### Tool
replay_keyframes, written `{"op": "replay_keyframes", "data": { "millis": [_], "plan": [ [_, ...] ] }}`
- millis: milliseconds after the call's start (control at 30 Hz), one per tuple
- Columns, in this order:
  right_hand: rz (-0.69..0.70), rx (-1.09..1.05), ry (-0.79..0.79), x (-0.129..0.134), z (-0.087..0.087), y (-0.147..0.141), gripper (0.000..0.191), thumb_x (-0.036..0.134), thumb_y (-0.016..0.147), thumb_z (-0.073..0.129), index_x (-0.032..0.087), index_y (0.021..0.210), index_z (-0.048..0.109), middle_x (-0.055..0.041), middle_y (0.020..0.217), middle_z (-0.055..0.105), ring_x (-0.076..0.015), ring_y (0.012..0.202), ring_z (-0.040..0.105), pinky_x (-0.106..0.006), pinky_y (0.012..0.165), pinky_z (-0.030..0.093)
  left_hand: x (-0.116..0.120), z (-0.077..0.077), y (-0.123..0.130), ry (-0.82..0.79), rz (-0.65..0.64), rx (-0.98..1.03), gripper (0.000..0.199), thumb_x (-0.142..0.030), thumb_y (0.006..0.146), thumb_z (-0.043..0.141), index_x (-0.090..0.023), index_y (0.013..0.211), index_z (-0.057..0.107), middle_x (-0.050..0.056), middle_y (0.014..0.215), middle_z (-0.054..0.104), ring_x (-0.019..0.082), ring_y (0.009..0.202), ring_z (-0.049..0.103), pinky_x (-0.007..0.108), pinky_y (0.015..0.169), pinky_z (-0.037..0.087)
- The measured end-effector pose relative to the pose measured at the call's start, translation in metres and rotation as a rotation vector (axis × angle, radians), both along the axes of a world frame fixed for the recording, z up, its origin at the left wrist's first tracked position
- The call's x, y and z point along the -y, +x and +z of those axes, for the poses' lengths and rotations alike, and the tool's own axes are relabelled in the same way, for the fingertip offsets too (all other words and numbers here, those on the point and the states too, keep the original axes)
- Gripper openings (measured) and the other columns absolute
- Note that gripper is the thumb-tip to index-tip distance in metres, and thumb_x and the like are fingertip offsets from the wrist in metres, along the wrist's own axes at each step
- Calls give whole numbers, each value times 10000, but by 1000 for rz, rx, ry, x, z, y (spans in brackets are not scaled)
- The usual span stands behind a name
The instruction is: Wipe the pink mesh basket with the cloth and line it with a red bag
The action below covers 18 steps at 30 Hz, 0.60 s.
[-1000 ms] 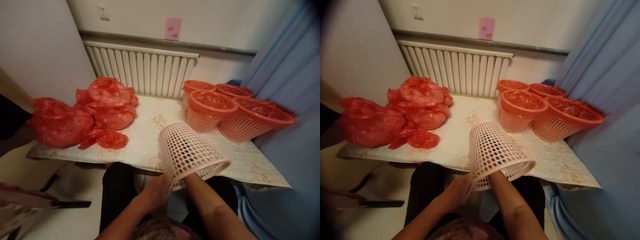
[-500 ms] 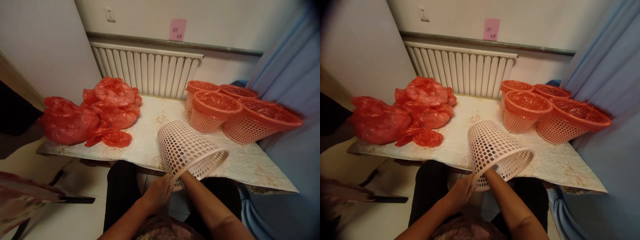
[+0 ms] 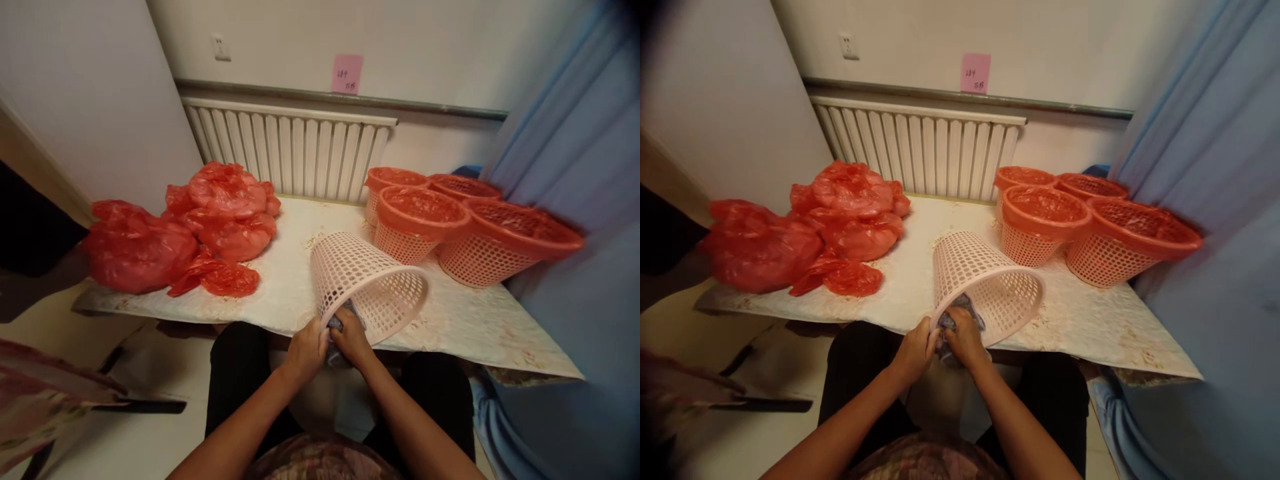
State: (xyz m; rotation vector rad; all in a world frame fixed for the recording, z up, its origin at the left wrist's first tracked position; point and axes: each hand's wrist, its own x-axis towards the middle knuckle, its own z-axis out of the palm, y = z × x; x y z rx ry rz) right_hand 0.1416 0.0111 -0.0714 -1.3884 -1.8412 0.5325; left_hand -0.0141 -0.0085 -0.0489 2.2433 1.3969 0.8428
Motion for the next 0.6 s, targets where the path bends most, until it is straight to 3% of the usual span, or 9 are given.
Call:
{"op": "replay_keyframes", "data": {
  "millis": [133, 267, 367, 467, 600],
  "plan": [
    [1, 416, 32, 16, -16, 28, 516, 27, 703, 498, 235, 1153, 642, -74, 1052, 647, -247, 998, 529, -374, 908, 431, -11, 12, -6, -7, 27, 15, 139, -268, 929, 349, -215, 836, 437, 15, 727, 551, 185, 673, 573, 290, 626, 417],
    [-114, 510, 16, 25, -36, 49, 516, 50, 713, 546, 242, 1185, 626, -68, 1113, 630, -256, 973, 493, -368, 877, 430, -15, 14, -6, -7, -12, 123, 186, -334, 928, 378, -225, 782, 416, -14, 709, 505, 164, 662, 523, 275, 637, 407],
    [-138, 420, 8, 23, -44, 49, 515, 57, 717, 547, 241, 1193, 621, -51, 1134, 635, -246, 1003, 497, -359, 919, 422, -11, 0, 0, -54, 57, 233, 170, -362, 904, 412, -224, 804, 414, -26, 703, 483, 161, 652, 505, 274, 629, 408],
    [-159, 281, -43, 19, -46, 39, 518, 50, 706, 527, 229, 1182, 627, -39, 1129, 652, -226, 1034, 523, -343, 963, 414, -7, -23, 6, -164, 140, 325, 162, -369, 842, 483, -216, 831, 428, -20, 724, 518, 169, 667, 526, 288, 639, 435],
    [-99, 218, -57, 18, -45, 29, 543, 48, 688, 532, 248, 1184, 622, -18, 1154, 656, -206, 1064, 539, -330, 991, 402, -15, -49, 10, -294, 187, 444, 296, -328, 748, 592, -177, 980, 491, 29, 877, 615, 203, 845, 601, 346, 786, 489]
  ]
}}
